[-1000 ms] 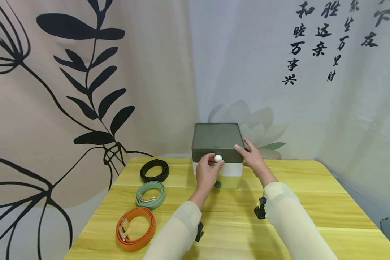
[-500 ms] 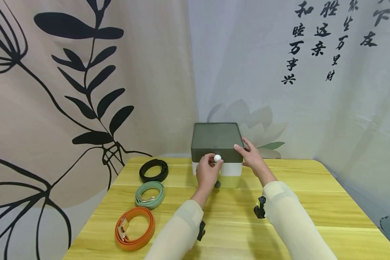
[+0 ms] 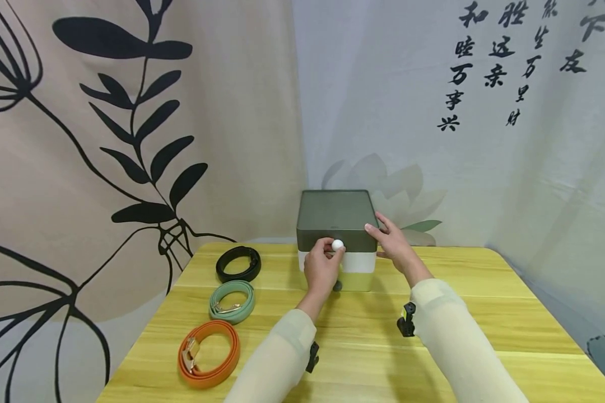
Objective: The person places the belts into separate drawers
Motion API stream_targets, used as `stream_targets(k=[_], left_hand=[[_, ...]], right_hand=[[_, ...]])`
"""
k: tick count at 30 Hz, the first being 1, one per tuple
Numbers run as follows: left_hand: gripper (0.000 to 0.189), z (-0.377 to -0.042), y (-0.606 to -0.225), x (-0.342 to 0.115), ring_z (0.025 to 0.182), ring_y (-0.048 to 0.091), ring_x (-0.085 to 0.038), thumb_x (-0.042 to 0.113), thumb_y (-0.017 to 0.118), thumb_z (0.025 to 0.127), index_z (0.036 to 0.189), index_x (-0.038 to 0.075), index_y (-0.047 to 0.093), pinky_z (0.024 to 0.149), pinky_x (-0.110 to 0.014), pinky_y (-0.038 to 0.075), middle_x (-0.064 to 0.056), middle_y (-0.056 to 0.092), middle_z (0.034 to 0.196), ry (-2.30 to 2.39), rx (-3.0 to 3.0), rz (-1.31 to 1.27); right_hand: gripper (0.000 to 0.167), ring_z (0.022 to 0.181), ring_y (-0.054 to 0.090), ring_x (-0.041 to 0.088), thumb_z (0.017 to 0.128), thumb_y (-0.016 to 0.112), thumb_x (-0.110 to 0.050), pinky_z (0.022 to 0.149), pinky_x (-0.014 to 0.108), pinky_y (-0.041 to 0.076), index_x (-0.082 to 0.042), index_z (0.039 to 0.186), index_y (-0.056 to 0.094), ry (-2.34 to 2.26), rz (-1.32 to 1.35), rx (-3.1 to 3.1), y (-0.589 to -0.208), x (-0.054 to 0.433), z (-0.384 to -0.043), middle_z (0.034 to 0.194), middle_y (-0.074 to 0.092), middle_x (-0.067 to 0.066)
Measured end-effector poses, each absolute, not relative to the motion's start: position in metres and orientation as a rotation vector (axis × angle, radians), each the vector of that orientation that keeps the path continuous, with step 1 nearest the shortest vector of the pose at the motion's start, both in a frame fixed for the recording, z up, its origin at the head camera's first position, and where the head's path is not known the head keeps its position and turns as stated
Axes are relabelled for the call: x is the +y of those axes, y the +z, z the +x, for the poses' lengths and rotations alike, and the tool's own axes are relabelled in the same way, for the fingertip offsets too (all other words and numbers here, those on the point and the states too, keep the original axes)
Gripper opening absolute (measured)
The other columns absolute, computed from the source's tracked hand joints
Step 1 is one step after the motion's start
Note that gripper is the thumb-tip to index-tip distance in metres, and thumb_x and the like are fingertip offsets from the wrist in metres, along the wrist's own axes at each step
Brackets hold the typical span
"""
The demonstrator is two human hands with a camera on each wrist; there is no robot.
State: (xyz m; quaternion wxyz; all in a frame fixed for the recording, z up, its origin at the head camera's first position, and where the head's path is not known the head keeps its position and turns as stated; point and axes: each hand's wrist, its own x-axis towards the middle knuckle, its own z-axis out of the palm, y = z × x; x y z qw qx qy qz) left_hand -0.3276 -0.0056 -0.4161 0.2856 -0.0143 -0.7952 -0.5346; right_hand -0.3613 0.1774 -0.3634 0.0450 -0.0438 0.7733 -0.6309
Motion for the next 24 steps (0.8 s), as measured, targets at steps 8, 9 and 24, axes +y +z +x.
stream_targets(k=[8, 9, 24], left_hand=[[0.025, -0.327, -0.418, -0.007, 0.072, 0.062, -0.007, 0.023, 0.081, 0.085, 0.105, 0.011, 0.07, 0.066, -0.03, 0.051, 0.004, 0.071, 0.087, -1.423, -2.121, -0.065], [0.025, -0.327, -0.419, -0.007, 0.072, 0.062, -0.007, 0.023, 0.081, 0.085, 0.105, 0.011, 0.07, 0.066, -0.029, 0.051, 0.004, 0.071, 0.087, -1.423, -2.122, -0.068], [0.024, -0.317, -0.418, -0.009, 0.072, 0.06, -0.006, 0.024, 0.08, 0.086, 0.104, 0.012, 0.07, 0.065, -0.027, 0.05, 0.006, 0.069, 0.086, -1.434, -2.142, -0.068]], right_hand=[[0.074, 0.145, 0.018, 0.044, 0.102, 0.054, -0.04, 0.106, 0.062, 0.034, -0.028, 0.161, 0.011, -1.939, -0.118, 2.328, -0.363, 0.177, -0.362, 0.163, 0.005, 0.021], [0.073, 0.145, 0.018, 0.045, 0.102, 0.054, -0.038, 0.106, 0.063, 0.034, -0.027, 0.161, 0.01, -1.938, -0.113, 2.322, -0.36, 0.176, -0.36, 0.163, 0.004, 0.021], [0.074, 0.146, 0.019, 0.04, 0.102, 0.054, -0.041, 0.105, 0.062, 0.036, -0.028, 0.16, 0.011, -1.935, -0.121, 2.341, -0.364, 0.177, -0.362, 0.163, 0.007, 0.019]])
